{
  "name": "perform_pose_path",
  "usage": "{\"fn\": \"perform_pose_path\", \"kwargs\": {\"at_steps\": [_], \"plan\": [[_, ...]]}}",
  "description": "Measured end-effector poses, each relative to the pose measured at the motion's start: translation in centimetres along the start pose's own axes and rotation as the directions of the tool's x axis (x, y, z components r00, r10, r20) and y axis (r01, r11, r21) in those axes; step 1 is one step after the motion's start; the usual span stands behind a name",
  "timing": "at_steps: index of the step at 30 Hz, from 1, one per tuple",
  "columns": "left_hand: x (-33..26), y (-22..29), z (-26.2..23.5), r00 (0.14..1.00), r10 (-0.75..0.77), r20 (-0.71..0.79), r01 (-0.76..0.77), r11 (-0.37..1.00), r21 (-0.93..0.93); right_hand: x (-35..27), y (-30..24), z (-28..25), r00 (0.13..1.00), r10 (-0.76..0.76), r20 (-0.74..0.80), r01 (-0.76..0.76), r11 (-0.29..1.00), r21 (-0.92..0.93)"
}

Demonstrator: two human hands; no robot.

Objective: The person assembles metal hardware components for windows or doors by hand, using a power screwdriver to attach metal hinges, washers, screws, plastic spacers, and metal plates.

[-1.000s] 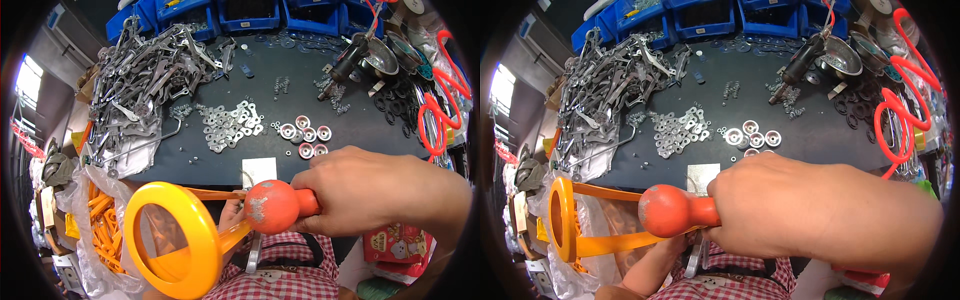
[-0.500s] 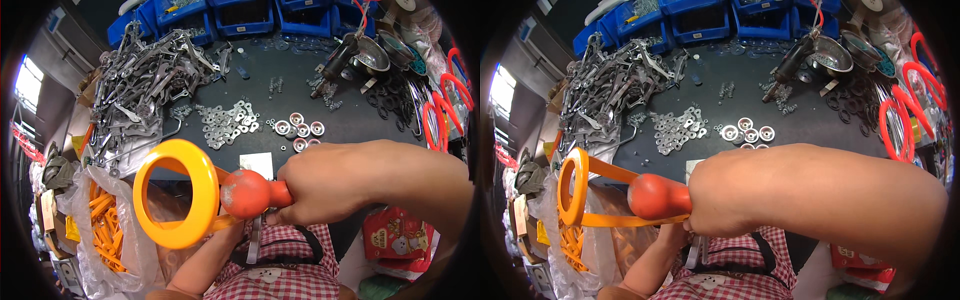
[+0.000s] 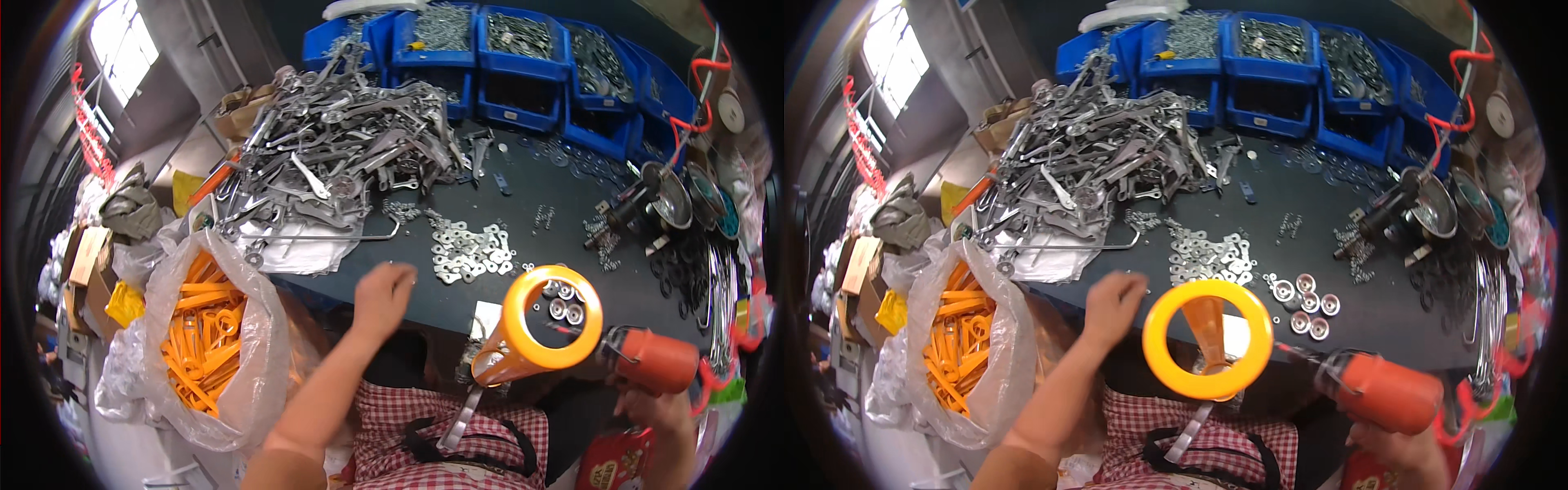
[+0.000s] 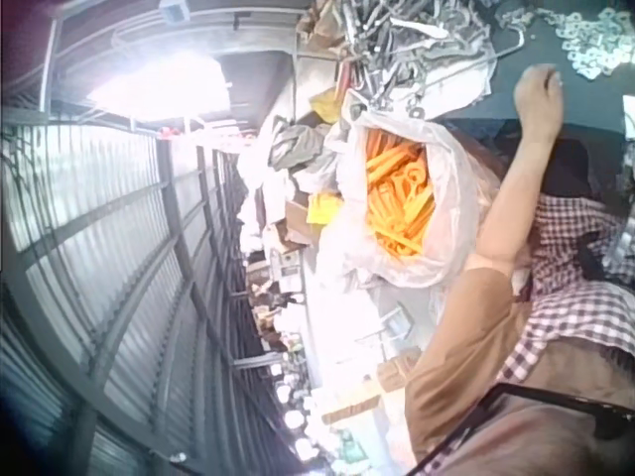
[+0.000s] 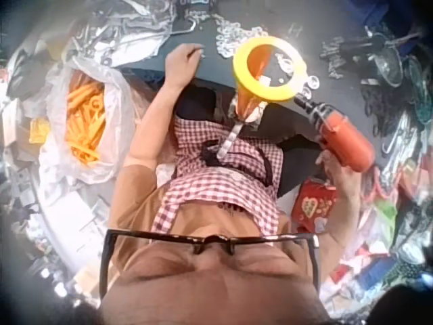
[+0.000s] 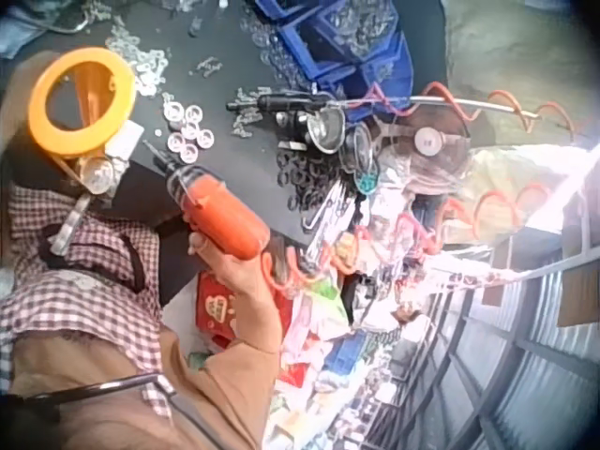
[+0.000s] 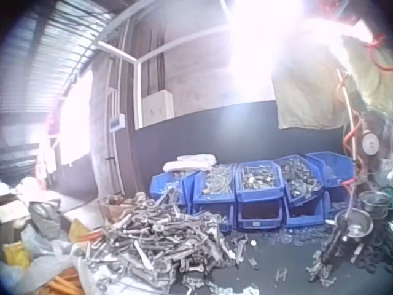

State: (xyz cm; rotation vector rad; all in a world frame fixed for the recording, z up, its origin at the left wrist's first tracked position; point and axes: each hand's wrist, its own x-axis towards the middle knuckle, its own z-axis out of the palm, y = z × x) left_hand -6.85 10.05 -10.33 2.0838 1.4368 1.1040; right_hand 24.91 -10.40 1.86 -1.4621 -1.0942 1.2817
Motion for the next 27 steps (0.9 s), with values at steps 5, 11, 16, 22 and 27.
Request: {"fn": "perform_pose_path", "kwargs": {"at_steps": [5,11,16,22,27], "plan": [[6.1,-4.5,1.9,0.950,0.313,-0.009,-0.276,0.851,0.446,-2.0,7.5,2.6,0.950,-0.104,-0.293,0.160,0.972,0.173],[7.2,-4.6,3.2,0.940,0.325,0.099,-0.319,0.744,0.588,-2.3,9.9,3.8,0.941,-0.119,-0.316,0.201,0.949,0.242],[2.7,5.6,4.6,0.798,-0.120,0.591,0.546,0.559,-0.624,-1.6,10.5,4.7,0.960,-0.174,-0.220,0.234,0.929,0.286],[0.7,9.1,4.8,0.669,0.099,0.737,0.742,-0.016,-0.671,-0.8,9.3,5.9,0.967,-0.227,-0.114,0.253,0.907,0.336],[0.5,8.8,4.9,0.726,0.111,0.679,0.681,0.027,-0.732,0.1,9.5,4.7,0.935,-0.332,0.123,0.319,0.941,0.114]]}}
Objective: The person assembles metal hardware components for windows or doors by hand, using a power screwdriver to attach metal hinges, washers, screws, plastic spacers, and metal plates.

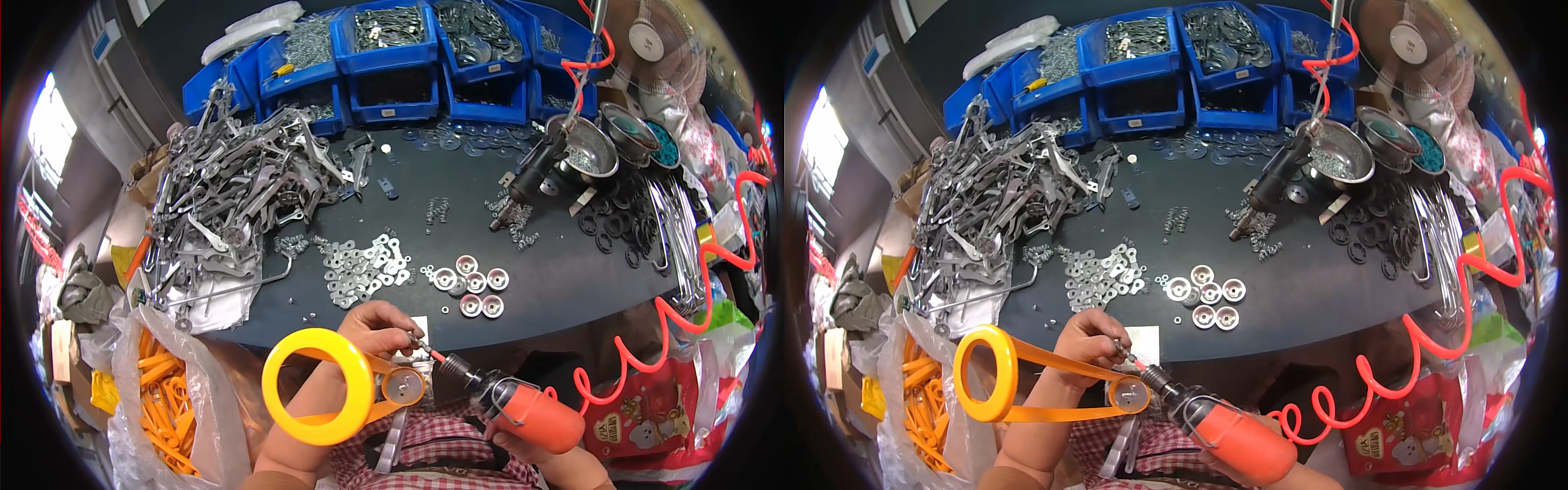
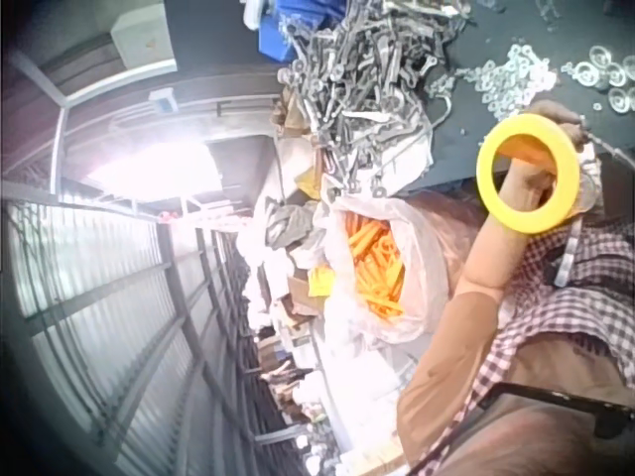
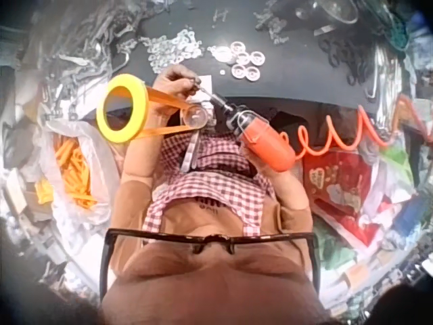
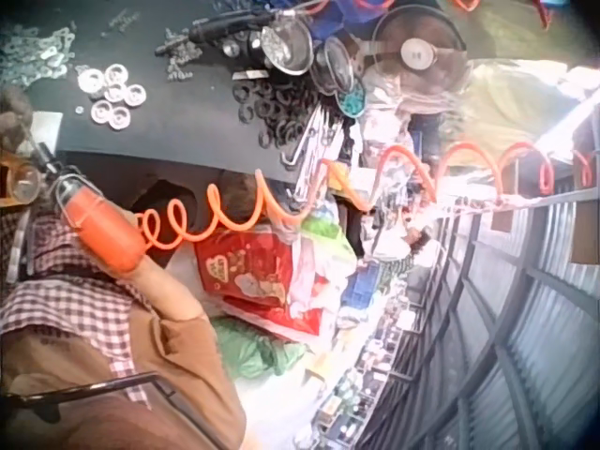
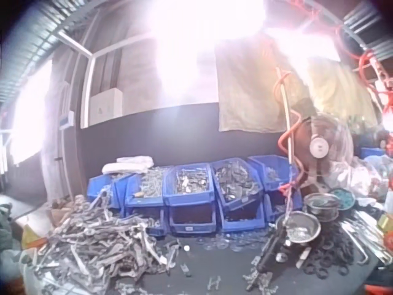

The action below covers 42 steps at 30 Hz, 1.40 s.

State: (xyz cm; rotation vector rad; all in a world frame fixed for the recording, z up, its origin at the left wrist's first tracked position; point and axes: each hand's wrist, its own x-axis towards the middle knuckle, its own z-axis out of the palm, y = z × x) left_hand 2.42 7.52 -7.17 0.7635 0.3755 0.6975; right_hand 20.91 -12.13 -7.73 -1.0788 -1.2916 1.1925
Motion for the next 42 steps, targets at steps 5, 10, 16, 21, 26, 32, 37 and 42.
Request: {"fn": "perform_pose_path", "kwargs": {"at_steps": [5,10,16,21,26,32,37,42], "plan": [[0.0,-0.4,-0.5,0.993,0.039,0.110,-0.036,0.999,-0.025,-1.1,-0.2,1.8,0.977,0.104,-0.187,-0.148,0.959,-0.240],[-0.1,-0.6,-1.6,0.961,0.124,0.246,-0.160,0.978,0.132,-0.2,-1.0,0.5,0.995,0.074,0.065,-0.015,0.772,-0.636],[-2.5,0.7,-2.2,0.994,-0.068,0.090,0.023,0.903,0.429,-0.6,-3.7,-0.1,0.910,0.406,-0.087,-0.409,0.913,-0.012],[-7.1,-2.9,-3.2,0.998,0.025,0.053,-0.054,0.744,0.666,2.6,-7.1,-3.2,0.939,0.129,0.318,0.035,0.887,-0.461],[-7.2,-6.7,-3.7,0.948,0.271,0.166,-0.245,0.290,0.925,6.0,-9.1,-1.7,0.900,0.349,0.260,-0.167,0.829,-0.533],[-6.1,-5.9,-5.0,0.914,-0.369,-0.168,0.393,0.908,0.144,12.3,-13.4,0.6,0.659,0.652,0.376,-0.122,0.586,-0.801],[-5.1,-5.4,-5.6,0.579,-0.803,0.145,0.664,0.361,-0.655,14.5,-13.6,1.9,0.500,0.772,0.392,-0.084,0.493,-0.866],[-6.0,-4.5,-0.4,0.835,-0.493,-0.244,0.460,0.869,-0.181,14.2,-13.3,1.8,0.464,0.819,0.338,-0.145,0.447,-0.883]]}}
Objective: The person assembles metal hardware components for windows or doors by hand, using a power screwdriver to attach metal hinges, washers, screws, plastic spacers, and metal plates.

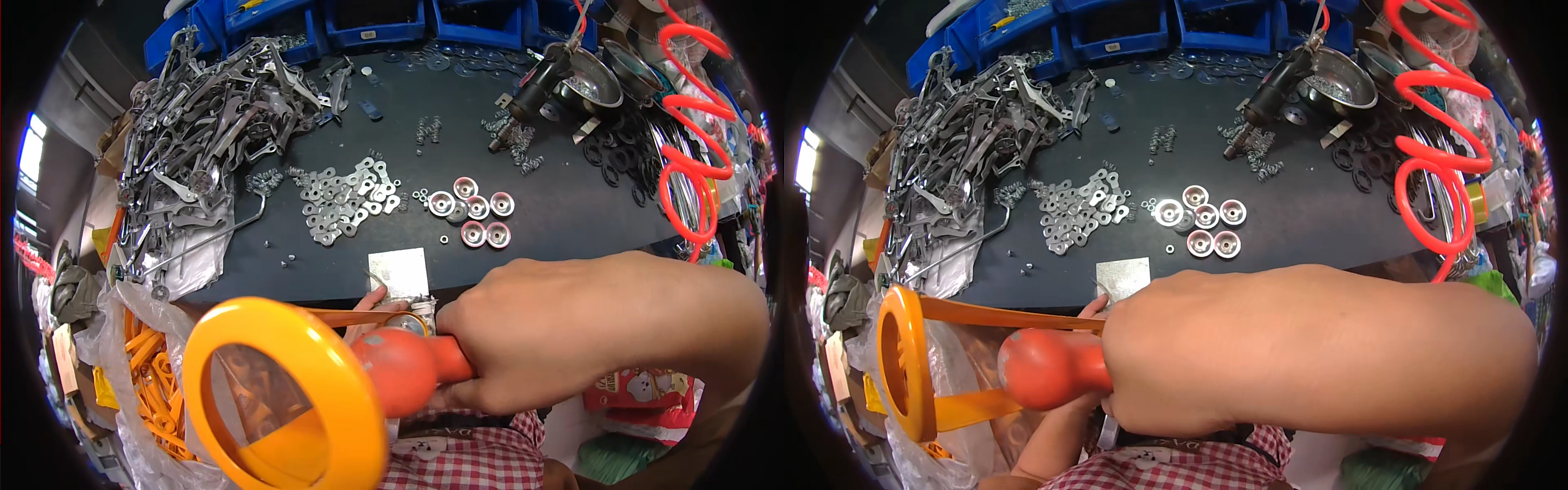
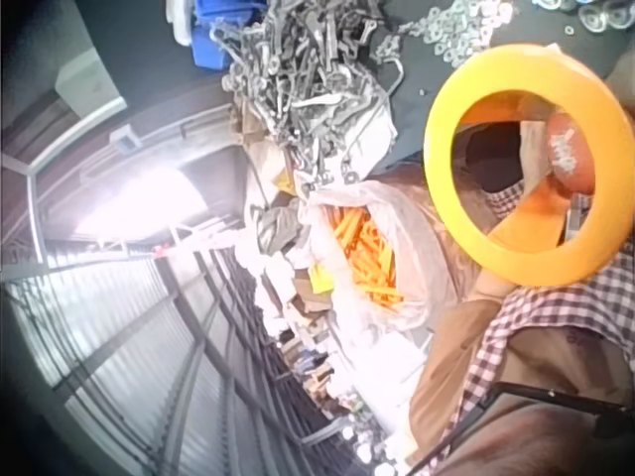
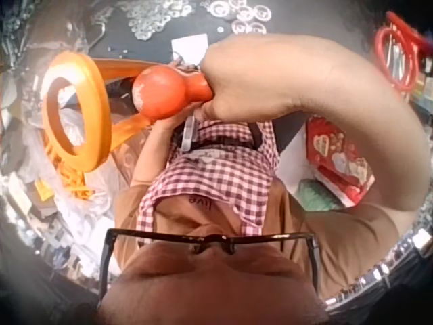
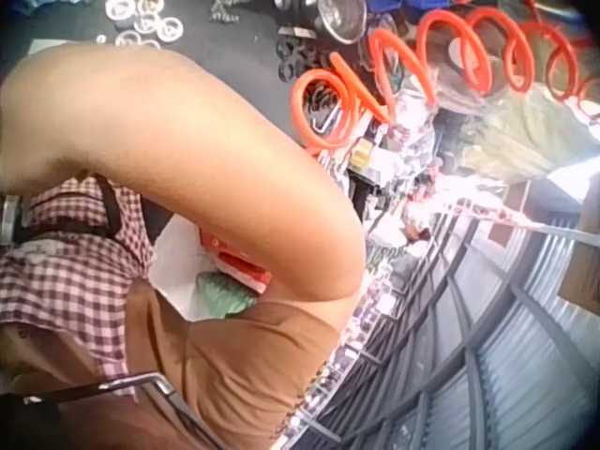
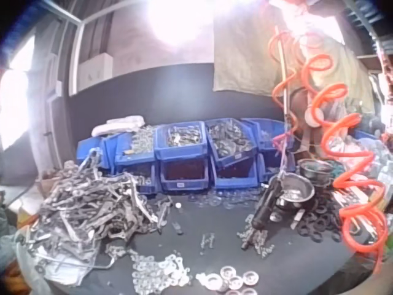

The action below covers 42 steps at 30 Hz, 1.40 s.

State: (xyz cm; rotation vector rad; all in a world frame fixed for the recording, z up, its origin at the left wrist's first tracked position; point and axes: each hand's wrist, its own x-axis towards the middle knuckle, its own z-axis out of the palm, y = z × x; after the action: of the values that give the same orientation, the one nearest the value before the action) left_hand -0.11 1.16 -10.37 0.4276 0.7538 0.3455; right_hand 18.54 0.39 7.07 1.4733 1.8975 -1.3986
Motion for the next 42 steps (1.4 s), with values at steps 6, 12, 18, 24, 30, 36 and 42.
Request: {"fn": "perform_pose_path", "kwargs": {"at_steps": [6,12,18,24,30,36,42], "plan": [[0.0,-0.7,2.7,0.922,0.337,-0.193,-0.263,0.908,0.327,-1.1,0.3,-0.1,0.996,-0.006,-0.089,0.017,0.991,0.130],[0.0,-1.8,-1.6,0.530,0.775,0.345,-0.484,-0.057,0.873,-6.1,4.3,1.7,0.770,-0.012,-0.638,0.143,0.978,0.155],[0.0,-2.0,-1.2,0.332,0.786,0.522,-0.432,-0.365,0.825,-2.5,19.0,8.3,0.116,0.200,-0.973,-0.475,0.871,0.123],[-0.5,-2.0,-0.6,0.277,0.799,0.533,-0.292,-0.459,0.839,-0.1,24.3,9.7,-0.047,0.198,-0.979,-0.401,0.894,0.200],[-0.1,-2.2,-1.3,0.270,0.800,0.535,-0.347,-0.438,0.830,6.5,15.3,8.7,0.229,0.074,-0.971,0.070,0.993,0.092],[-0.5,-2.7,-1.9,0.379,0.800,0.465,-0.445,-0.283,0.850,9.4,15.1,8.0,0.184,0.101,-0.978,-0.005,0.995,0.102],[-0.6,-2.8,-2.5,0.467,0.778,0.420,-0.408,-0.232,0.883,7.6,13.0,9.0,0.160,0.127,-0.979,0.382,0.907,0.180]]}}
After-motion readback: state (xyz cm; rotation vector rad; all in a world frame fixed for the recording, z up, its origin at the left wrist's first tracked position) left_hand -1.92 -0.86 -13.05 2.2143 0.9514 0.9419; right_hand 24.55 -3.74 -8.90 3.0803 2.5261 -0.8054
